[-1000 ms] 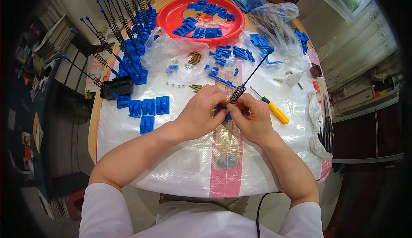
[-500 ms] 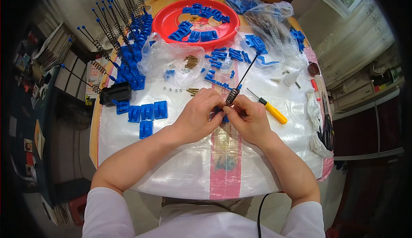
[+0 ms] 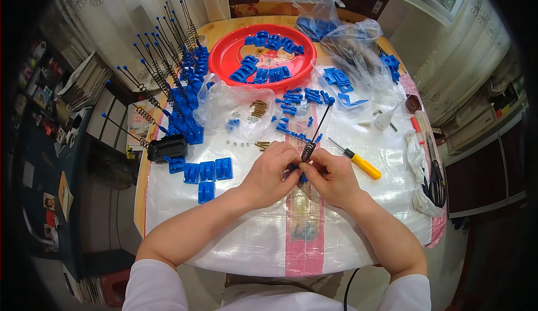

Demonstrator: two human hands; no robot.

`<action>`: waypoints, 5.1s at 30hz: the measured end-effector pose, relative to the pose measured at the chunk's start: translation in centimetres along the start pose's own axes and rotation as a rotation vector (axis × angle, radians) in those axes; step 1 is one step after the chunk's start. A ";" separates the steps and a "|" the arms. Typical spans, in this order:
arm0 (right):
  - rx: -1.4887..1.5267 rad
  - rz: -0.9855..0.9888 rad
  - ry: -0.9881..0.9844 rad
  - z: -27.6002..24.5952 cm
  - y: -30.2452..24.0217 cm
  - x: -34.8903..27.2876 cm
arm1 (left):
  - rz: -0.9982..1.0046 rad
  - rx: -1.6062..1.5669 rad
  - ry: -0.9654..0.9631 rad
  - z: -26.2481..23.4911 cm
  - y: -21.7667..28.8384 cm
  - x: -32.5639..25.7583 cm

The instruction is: Assembling small blue plastic components with metal springs and pins on a table.

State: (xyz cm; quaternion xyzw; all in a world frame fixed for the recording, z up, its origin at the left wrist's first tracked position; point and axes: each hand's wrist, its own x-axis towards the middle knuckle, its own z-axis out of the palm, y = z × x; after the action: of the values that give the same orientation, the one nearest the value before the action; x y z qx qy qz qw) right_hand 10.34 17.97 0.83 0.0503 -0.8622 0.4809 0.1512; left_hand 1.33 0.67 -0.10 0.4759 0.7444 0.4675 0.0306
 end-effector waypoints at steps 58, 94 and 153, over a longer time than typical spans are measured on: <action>0.072 0.005 -0.005 0.1 0.3 0.0 | -0.003 0.014 0.005 0.1 0.1 0.1; 0.038 0.026 -0.027 -0.2 -0.3 0.1 | -0.005 -0.016 0.005 0.1 -0.1 0.0; 0.054 0.024 -0.026 -0.2 -0.1 0.1 | 0.009 0.014 -0.021 -0.1 0.1 0.1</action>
State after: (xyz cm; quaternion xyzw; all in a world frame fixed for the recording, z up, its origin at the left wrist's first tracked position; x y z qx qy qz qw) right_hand 10.31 18.05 1.04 0.0504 -0.8514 0.5049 0.1328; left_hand 1.22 0.69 0.06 0.4845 0.7451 0.4572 0.0329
